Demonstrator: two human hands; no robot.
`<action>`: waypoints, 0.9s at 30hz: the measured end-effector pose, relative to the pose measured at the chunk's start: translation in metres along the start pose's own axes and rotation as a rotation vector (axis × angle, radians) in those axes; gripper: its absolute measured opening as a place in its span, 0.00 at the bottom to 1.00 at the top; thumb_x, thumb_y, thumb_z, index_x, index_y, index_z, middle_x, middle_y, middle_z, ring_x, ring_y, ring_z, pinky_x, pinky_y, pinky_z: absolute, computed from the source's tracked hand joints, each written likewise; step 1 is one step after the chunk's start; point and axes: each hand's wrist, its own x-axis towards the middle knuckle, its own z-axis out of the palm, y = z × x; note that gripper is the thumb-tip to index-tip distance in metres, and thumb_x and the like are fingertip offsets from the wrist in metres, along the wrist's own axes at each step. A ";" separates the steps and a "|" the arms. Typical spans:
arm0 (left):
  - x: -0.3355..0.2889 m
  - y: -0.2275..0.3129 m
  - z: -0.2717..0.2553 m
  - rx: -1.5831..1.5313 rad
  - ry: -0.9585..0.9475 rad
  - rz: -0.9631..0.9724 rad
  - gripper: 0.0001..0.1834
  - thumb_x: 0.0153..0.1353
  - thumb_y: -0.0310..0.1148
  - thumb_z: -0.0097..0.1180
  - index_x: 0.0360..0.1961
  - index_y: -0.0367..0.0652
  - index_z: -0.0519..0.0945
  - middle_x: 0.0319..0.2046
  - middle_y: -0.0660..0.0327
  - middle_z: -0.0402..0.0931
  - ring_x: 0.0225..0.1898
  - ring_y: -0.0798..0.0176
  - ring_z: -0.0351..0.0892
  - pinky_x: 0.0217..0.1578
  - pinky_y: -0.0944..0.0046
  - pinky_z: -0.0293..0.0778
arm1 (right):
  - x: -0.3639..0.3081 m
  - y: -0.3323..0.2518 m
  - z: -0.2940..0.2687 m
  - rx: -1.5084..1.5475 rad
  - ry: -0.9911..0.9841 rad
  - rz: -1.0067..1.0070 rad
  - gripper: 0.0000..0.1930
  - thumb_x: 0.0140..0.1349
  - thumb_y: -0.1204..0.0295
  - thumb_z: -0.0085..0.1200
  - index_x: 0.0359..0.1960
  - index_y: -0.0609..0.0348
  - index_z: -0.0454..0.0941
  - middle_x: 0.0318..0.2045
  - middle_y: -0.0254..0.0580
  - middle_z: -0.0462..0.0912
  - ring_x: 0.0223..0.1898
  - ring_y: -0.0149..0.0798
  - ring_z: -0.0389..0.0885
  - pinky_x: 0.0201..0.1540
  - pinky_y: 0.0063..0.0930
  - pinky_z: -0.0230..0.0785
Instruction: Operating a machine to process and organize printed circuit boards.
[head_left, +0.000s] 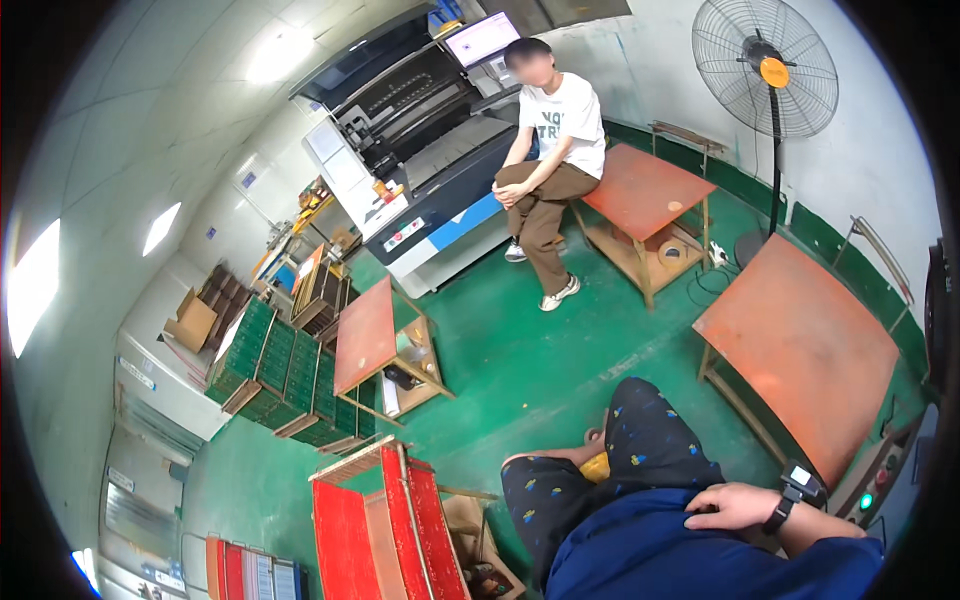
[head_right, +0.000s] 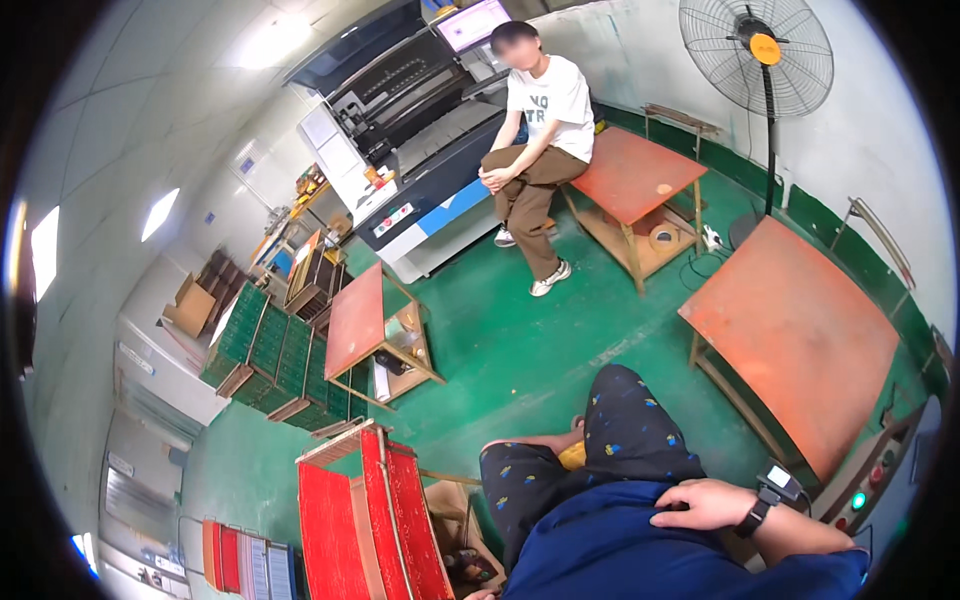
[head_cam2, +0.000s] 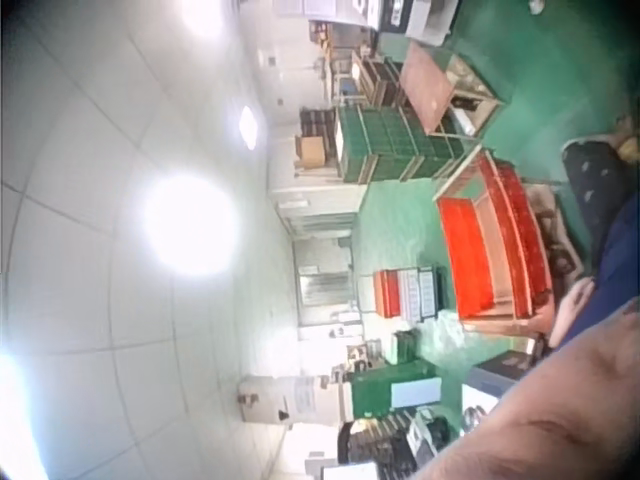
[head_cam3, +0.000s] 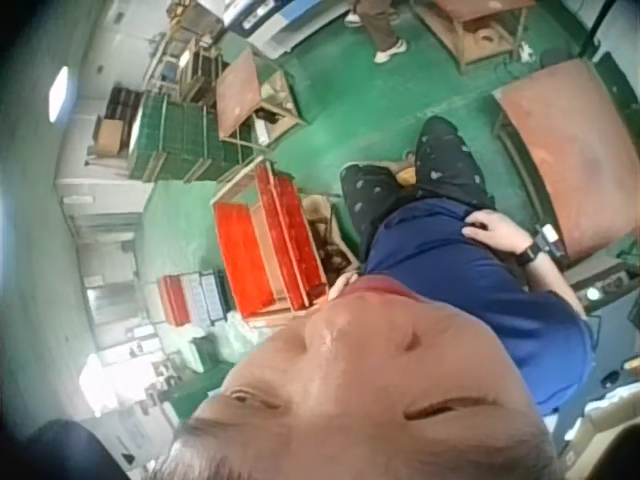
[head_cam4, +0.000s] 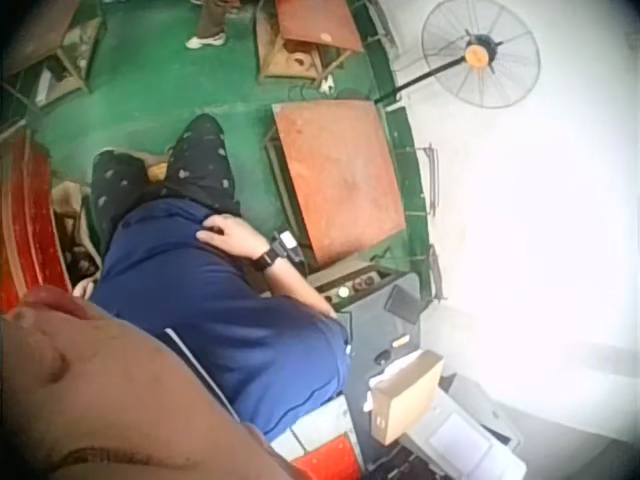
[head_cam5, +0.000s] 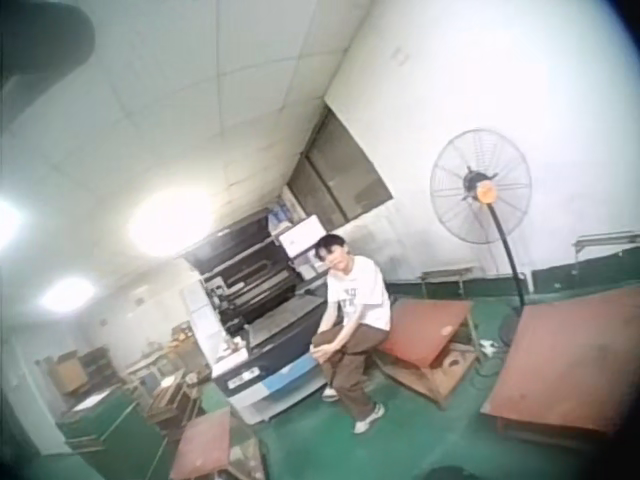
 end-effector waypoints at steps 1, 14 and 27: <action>0.001 0.001 0.001 -0.009 0.001 -0.002 0.15 0.65 0.37 0.52 0.46 0.36 0.76 0.40 0.57 0.77 0.45 0.65 0.73 0.49 0.67 0.67 | -0.001 0.001 0.000 0.008 0.012 -0.016 0.26 0.60 0.47 0.50 0.47 0.57 0.78 0.40 0.50 0.79 0.44 0.46 0.78 0.49 0.33 0.68; -0.007 0.017 0.000 0.130 0.025 0.237 0.15 0.63 0.37 0.53 0.43 0.35 0.77 0.36 0.46 0.77 0.40 0.57 0.77 0.45 0.63 0.70 | 0.002 -0.015 -0.006 0.013 0.010 0.007 0.16 0.61 0.62 0.54 0.44 0.61 0.77 0.36 0.45 0.80 0.40 0.38 0.78 0.44 0.29 0.70; -0.014 0.048 -0.012 0.196 0.182 0.189 0.14 0.59 0.38 0.54 0.39 0.39 0.79 0.37 0.51 0.79 0.41 0.49 0.78 0.43 0.57 0.73 | 0.155 -0.130 0.014 -0.100 -0.051 -0.435 0.06 0.56 0.76 0.56 0.35 0.64 0.79 0.27 0.41 0.79 0.27 0.32 0.76 0.32 0.23 0.68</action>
